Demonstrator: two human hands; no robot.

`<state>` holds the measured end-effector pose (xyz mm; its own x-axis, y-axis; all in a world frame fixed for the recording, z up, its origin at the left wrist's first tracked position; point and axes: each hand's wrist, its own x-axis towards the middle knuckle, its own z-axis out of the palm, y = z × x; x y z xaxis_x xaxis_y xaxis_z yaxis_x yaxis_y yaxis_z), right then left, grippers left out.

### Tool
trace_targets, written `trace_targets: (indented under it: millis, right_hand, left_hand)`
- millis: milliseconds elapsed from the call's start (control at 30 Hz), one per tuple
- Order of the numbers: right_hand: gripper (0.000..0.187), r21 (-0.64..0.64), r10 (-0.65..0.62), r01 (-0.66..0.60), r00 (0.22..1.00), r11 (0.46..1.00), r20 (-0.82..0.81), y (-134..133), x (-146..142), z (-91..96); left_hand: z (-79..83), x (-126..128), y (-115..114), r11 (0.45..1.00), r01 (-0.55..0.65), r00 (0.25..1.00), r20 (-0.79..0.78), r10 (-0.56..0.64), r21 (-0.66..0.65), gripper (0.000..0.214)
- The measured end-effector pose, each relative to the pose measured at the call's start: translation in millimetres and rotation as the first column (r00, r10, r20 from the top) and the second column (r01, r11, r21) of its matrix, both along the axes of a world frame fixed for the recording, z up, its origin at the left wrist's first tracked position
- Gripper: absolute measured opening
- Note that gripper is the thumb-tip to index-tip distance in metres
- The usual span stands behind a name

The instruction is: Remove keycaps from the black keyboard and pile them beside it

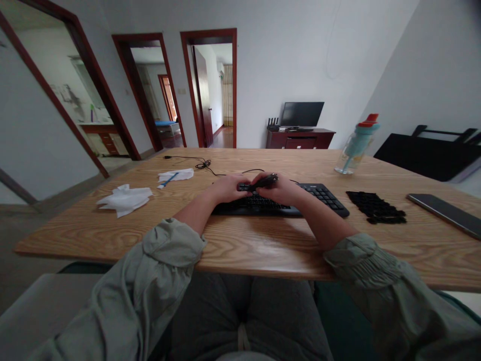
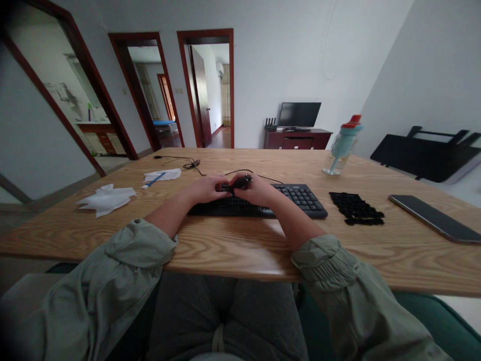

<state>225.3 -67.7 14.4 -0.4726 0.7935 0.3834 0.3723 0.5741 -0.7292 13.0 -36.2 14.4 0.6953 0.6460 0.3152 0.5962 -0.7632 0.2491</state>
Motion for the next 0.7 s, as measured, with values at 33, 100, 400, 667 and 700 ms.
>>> trace_targets:
  millis: [33,100,400,667,700]
  right_hand:
    - [0.022,-0.021,0.000,0.000,1.000,1.000,-0.010,2,-1,0.5]
    - [0.023,-0.029,-0.003,0.002,1.000,1.000,-0.029,5,-3,1.1]
    - [0.023,0.218,-0.293,0.252,0.939,0.943,0.179,20,3,-20.4]
    - [0.022,0.365,-0.257,0.125,0.905,0.923,0.339,36,-13,-36.9]
    - [0.022,0.370,-0.248,0.113,0.908,0.922,0.338,38,-15,-37.6]
  left_hand:
    - [0.6,2,1,1.000,0.018,1.000,0.007,-0.018,-0.005,0.035]
    - [0.7,4,3,0.999,0.030,0.999,0.020,-0.029,-0.026,0.035]
    - [-2.2,3,10,0.995,-0.102,0.994,0.048,0.102,-0.003,0.030]
    - [-5.2,6,10,0.993,-0.118,0.987,0.105,0.118,-0.006,0.028]
    - [-5.8,7,11,0.991,-0.132,0.983,0.124,0.133,-0.018,0.027]
